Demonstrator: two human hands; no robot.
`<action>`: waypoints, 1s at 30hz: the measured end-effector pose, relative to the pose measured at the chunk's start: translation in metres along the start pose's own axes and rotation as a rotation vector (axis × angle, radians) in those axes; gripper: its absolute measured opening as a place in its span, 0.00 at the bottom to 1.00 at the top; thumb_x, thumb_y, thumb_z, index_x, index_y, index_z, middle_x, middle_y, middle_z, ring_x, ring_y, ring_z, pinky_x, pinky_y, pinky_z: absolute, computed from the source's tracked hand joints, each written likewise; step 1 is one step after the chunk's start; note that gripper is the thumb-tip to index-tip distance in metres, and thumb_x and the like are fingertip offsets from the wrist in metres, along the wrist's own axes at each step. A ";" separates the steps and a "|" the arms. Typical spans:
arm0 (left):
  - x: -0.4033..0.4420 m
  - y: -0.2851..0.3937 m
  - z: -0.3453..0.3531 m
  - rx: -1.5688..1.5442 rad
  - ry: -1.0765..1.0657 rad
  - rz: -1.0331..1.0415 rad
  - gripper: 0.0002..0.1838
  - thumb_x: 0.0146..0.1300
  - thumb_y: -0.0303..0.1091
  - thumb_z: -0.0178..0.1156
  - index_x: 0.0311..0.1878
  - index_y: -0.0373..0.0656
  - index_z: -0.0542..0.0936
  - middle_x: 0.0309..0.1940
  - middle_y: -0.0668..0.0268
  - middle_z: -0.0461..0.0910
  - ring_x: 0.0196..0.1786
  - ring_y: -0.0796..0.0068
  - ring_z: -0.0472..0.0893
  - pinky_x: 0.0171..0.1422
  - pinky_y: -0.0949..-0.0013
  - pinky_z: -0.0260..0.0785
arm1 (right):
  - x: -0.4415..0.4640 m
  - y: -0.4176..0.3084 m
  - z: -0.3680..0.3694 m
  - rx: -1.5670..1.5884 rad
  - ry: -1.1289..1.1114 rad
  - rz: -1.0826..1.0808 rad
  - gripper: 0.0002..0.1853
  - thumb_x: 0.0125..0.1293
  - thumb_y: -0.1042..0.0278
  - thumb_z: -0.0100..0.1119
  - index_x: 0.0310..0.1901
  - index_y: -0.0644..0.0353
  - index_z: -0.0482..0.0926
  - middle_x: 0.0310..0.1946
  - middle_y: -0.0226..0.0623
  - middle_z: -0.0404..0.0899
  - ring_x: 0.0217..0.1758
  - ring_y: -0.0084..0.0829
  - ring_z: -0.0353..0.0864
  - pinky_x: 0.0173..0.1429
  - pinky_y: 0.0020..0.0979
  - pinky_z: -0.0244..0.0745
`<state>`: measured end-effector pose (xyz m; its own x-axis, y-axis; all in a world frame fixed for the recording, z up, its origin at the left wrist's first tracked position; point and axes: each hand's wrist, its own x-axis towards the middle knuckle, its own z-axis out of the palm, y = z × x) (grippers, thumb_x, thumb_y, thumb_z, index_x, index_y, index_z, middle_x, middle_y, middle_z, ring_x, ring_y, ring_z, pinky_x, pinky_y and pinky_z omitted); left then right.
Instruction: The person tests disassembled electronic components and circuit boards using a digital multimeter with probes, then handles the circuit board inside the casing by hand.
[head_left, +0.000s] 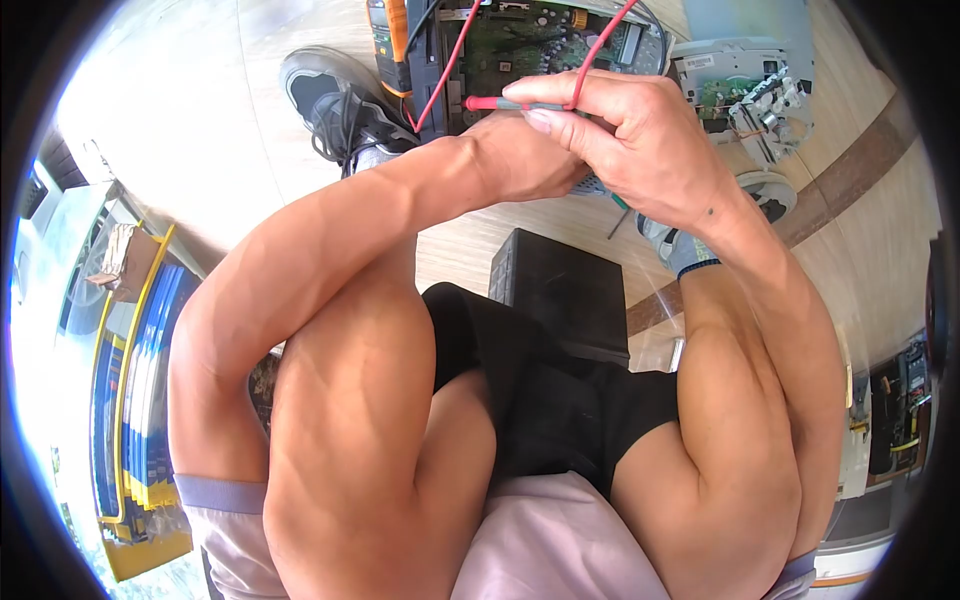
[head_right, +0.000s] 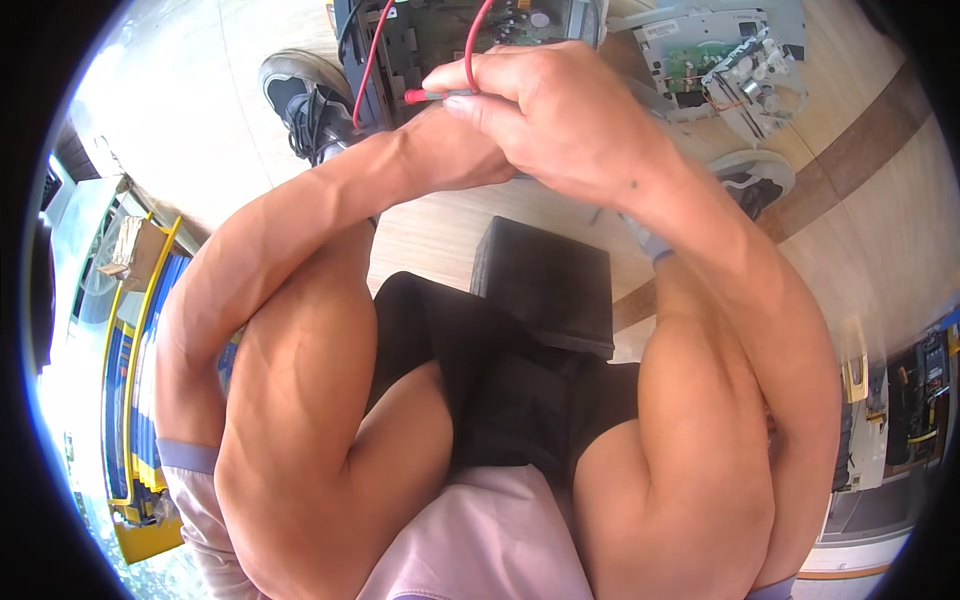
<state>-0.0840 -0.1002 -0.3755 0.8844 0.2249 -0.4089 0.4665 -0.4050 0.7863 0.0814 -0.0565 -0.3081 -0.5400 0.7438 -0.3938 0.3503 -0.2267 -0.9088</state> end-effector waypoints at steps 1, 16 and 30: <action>0.000 0.002 -0.002 0.004 -0.002 0.010 0.09 0.67 0.31 0.58 0.44 0.38 0.84 0.40 0.54 0.85 0.43 0.54 0.86 0.45 0.55 0.81 | 0.001 0.000 0.000 -0.017 0.013 -0.008 0.13 0.73 0.71 0.62 0.55 0.60 0.86 0.46 0.44 0.90 0.48 0.35 0.90 0.53 0.31 0.82; 0.002 0.000 0.009 0.148 0.002 0.044 0.14 0.68 0.38 0.61 0.50 0.41 0.85 0.50 0.54 0.84 0.56 0.57 0.83 0.62 0.57 0.76 | 0.003 -0.005 0.002 -0.178 0.060 -0.148 0.12 0.70 0.74 0.64 0.53 0.62 0.86 0.43 0.47 0.88 0.43 0.40 0.90 0.48 0.33 0.83; -0.005 0.006 -0.029 -0.192 0.026 -0.180 0.10 0.62 0.37 0.63 0.34 0.41 0.87 0.30 0.51 0.86 0.36 0.47 0.87 0.44 0.50 0.80 | 0.003 -0.014 -0.010 -0.165 0.327 -0.207 0.15 0.65 0.76 0.70 0.53 0.58 0.87 0.40 0.43 0.89 0.40 0.35 0.90 0.44 0.31 0.84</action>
<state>-0.0861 -0.0785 -0.3551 0.7856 0.3015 -0.5403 0.6036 -0.1813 0.7764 0.0822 -0.0451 -0.2951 -0.3497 0.9296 -0.1162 0.3918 0.0325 -0.9195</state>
